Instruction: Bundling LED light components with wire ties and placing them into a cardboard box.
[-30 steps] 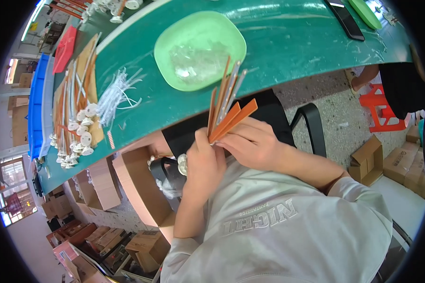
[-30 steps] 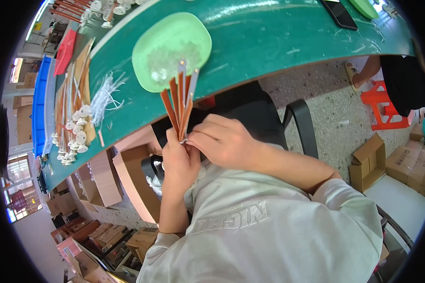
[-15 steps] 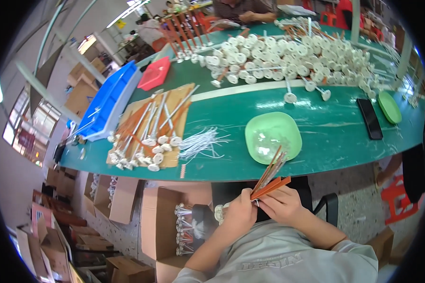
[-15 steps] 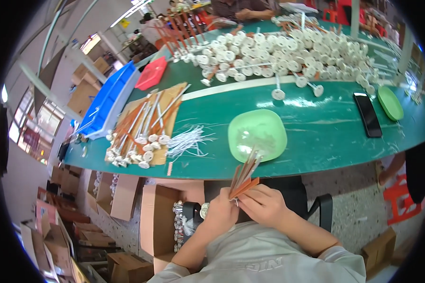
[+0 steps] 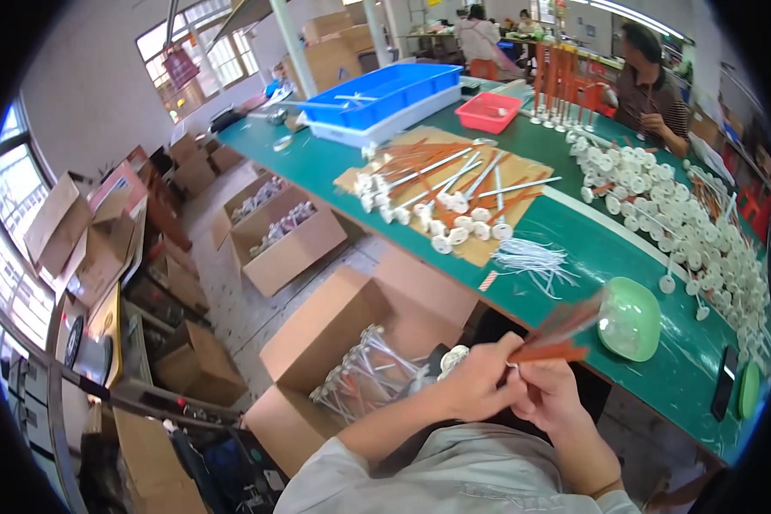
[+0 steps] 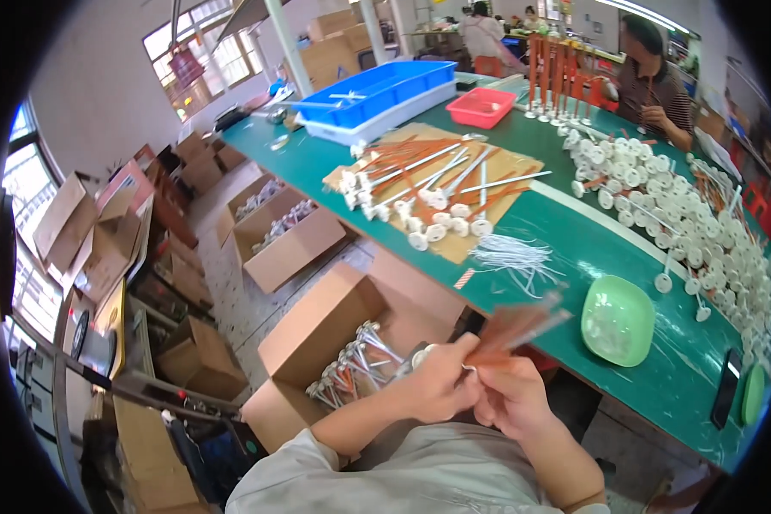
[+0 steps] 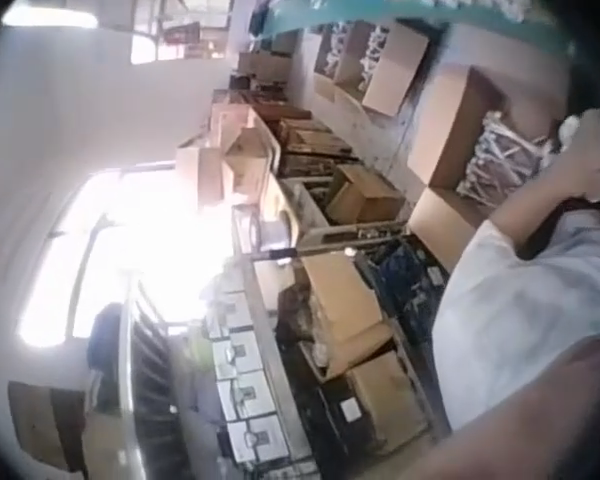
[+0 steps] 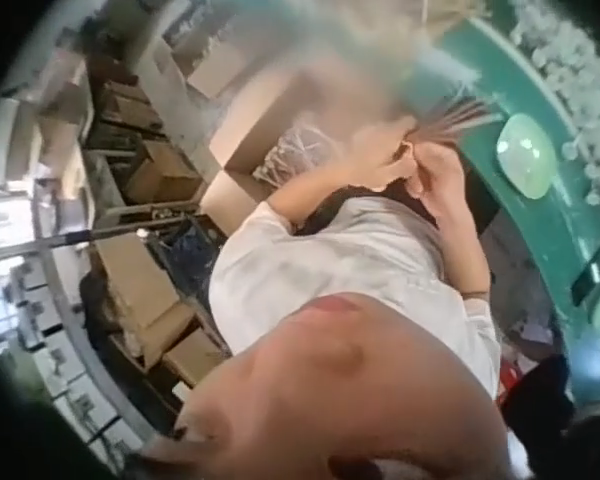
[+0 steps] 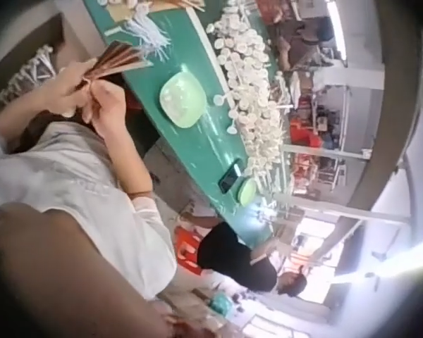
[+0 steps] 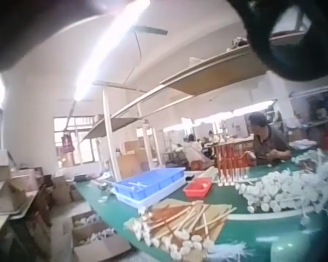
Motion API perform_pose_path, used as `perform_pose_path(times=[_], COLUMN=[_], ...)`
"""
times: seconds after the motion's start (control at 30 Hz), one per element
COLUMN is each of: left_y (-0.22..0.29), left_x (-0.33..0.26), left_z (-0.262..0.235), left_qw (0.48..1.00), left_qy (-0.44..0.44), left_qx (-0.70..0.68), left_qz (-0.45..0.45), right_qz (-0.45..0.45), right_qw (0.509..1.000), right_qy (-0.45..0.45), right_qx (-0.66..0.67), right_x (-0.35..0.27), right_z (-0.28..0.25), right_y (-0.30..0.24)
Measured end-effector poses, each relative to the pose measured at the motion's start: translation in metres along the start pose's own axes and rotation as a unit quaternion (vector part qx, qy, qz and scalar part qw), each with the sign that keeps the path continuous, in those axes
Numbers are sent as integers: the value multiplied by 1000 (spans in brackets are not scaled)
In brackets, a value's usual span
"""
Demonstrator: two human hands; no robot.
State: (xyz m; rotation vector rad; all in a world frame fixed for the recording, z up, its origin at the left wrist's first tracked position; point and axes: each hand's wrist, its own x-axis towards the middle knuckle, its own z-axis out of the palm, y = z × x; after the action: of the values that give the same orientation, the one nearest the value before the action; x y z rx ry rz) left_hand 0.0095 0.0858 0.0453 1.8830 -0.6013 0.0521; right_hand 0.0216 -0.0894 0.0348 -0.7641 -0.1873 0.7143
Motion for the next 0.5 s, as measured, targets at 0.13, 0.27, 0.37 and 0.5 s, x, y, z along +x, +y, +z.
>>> perform_pose_path(times=[0.13, 0.27, 0.37, 0.5], left_y=[-25, -75, -119, -188], left_x=[-7, -28, -65, -104], left_z=[-48, -117, -164, -186], left_qw=[968, 898, 883, 867], left_qy=[214, 399, 452, 449], left_qx=[-83, -170, -106, -158], left_qz=[-100, -74, -68, -149], right_qz=[-195, -408, -324, -275], right_qw=[817, 475, 382, 414], right_qy=[-5, 49, 17, -11], right_qx=[-543, -778, -865, -868], right_x=[60, 121, 145, 155], right_z=[25, 12, -9, -21], right_y=[4, 1, 2, 2])
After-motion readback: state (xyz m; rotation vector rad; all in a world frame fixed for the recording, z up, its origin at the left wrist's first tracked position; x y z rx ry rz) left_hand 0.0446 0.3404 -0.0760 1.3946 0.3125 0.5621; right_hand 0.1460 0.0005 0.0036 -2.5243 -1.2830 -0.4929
